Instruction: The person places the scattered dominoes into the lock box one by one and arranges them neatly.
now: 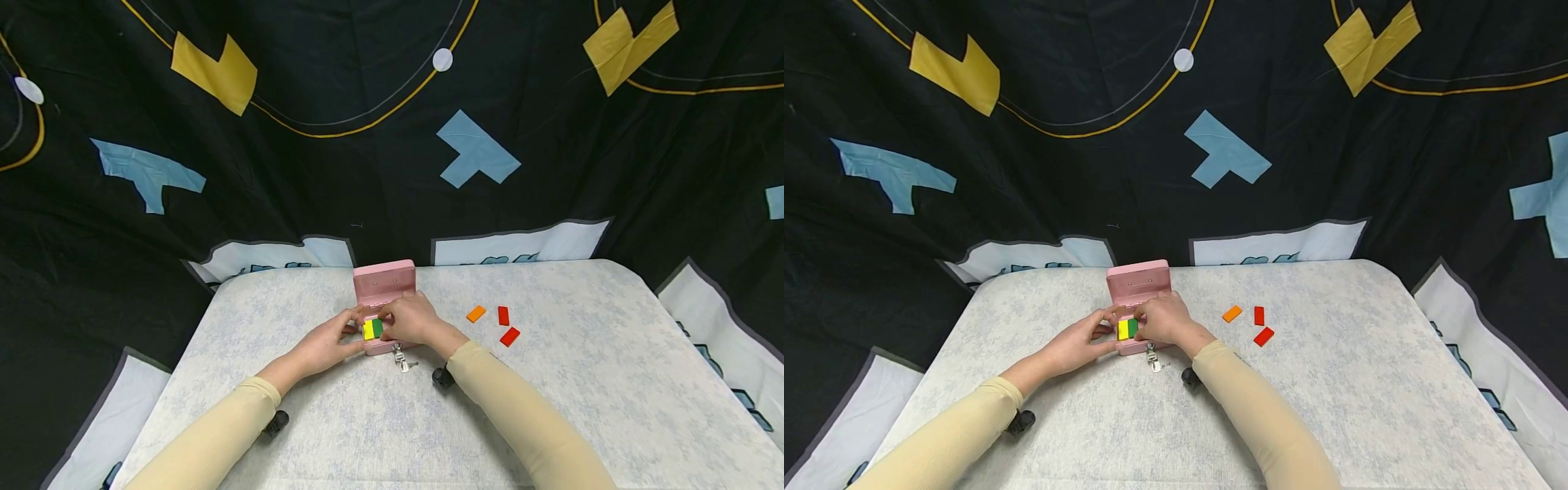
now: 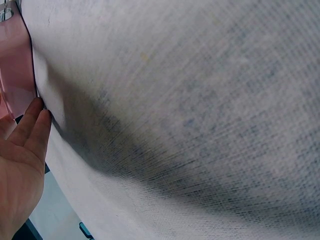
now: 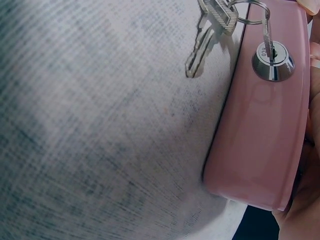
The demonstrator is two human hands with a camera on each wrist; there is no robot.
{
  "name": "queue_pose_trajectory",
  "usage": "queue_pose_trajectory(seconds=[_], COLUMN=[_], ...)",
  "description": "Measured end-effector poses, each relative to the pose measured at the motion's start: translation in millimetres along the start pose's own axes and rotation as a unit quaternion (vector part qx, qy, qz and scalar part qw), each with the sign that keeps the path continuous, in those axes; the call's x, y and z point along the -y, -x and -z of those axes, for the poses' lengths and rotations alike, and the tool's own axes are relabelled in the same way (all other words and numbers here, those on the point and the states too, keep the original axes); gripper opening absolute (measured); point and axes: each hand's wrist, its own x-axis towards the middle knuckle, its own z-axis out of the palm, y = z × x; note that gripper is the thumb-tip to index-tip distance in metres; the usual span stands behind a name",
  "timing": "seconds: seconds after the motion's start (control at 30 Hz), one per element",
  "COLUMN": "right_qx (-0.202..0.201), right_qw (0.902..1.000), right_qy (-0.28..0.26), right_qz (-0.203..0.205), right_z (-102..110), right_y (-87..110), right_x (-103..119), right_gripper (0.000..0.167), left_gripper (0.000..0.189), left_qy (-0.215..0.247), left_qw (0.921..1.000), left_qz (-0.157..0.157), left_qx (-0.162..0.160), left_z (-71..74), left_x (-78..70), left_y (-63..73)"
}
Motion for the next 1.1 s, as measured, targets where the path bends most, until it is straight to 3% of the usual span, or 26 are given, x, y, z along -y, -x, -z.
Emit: queue_pose_trajectory(seconds=[1.1], right_qx=[-0.003], right_qw=[1.0], right_qy=[0.004], right_qz=[0.004], right_z=[1.2], right_y=[1.8], right_x=[1.0], right_gripper=[0.042], left_gripper=[0.041], left_qy=[0.004], left_qw=[1.0], left_qz=[0.004], left_qx=[0.0], left_z=[-0.4], left_x=[-1.0], left_y=[-1.2])
